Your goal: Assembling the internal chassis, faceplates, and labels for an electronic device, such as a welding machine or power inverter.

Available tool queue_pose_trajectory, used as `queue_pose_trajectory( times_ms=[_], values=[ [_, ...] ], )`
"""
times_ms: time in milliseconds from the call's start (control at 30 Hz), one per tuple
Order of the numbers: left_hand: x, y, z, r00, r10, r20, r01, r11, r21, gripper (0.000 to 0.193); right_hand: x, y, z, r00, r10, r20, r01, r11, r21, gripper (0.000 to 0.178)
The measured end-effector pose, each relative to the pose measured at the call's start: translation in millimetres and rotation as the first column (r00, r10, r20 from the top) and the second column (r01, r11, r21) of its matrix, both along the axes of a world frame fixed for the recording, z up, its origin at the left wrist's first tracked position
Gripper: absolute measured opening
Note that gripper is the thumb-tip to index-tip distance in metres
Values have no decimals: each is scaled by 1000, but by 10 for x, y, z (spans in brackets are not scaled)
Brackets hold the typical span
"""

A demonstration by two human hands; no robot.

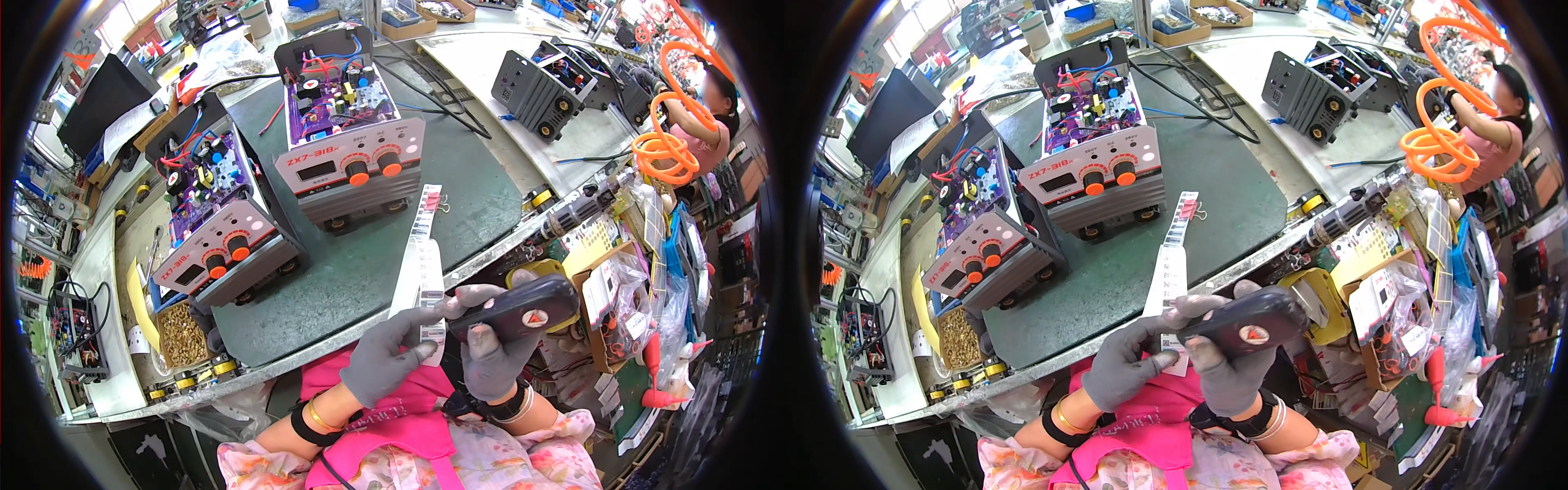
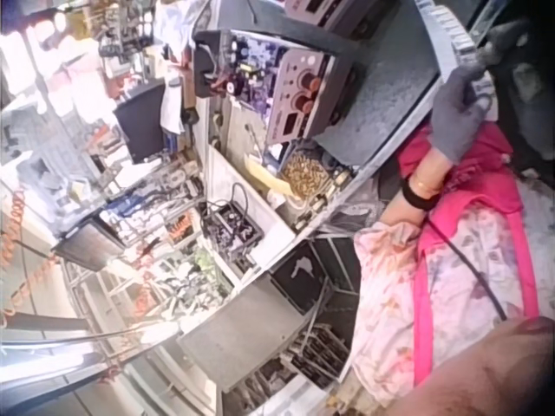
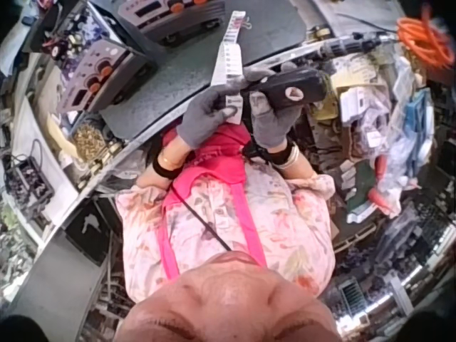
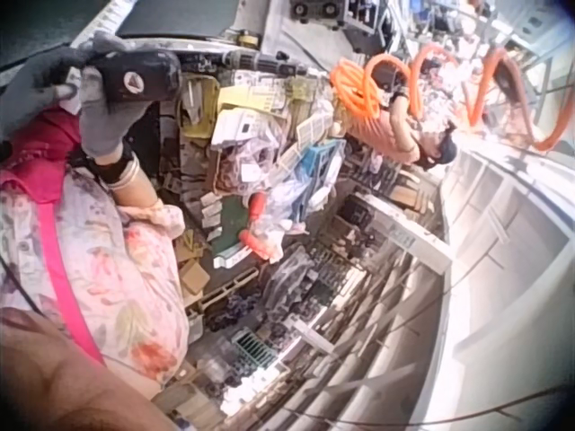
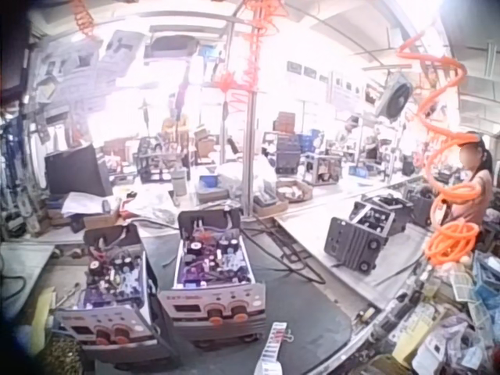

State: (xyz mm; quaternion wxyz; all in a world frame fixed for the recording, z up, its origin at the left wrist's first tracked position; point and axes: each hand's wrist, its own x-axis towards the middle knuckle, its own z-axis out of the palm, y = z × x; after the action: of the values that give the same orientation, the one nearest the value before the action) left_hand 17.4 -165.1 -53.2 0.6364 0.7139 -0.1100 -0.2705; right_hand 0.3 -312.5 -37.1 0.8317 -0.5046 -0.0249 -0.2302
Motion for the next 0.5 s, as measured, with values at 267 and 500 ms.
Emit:
queue_pose_trajectory(
  times_ms=[267,500],
  values=[
    [-51,-42,-92,999,43,4,-42,988,-146,43,-10,70,-82,987,65,144,-61,998,-31,65],
    [-56,-82,-47,998,70,7,-68,985,-161,46,-2,58,-81,990,49,129,-45,998,-34,65]
  ],
)
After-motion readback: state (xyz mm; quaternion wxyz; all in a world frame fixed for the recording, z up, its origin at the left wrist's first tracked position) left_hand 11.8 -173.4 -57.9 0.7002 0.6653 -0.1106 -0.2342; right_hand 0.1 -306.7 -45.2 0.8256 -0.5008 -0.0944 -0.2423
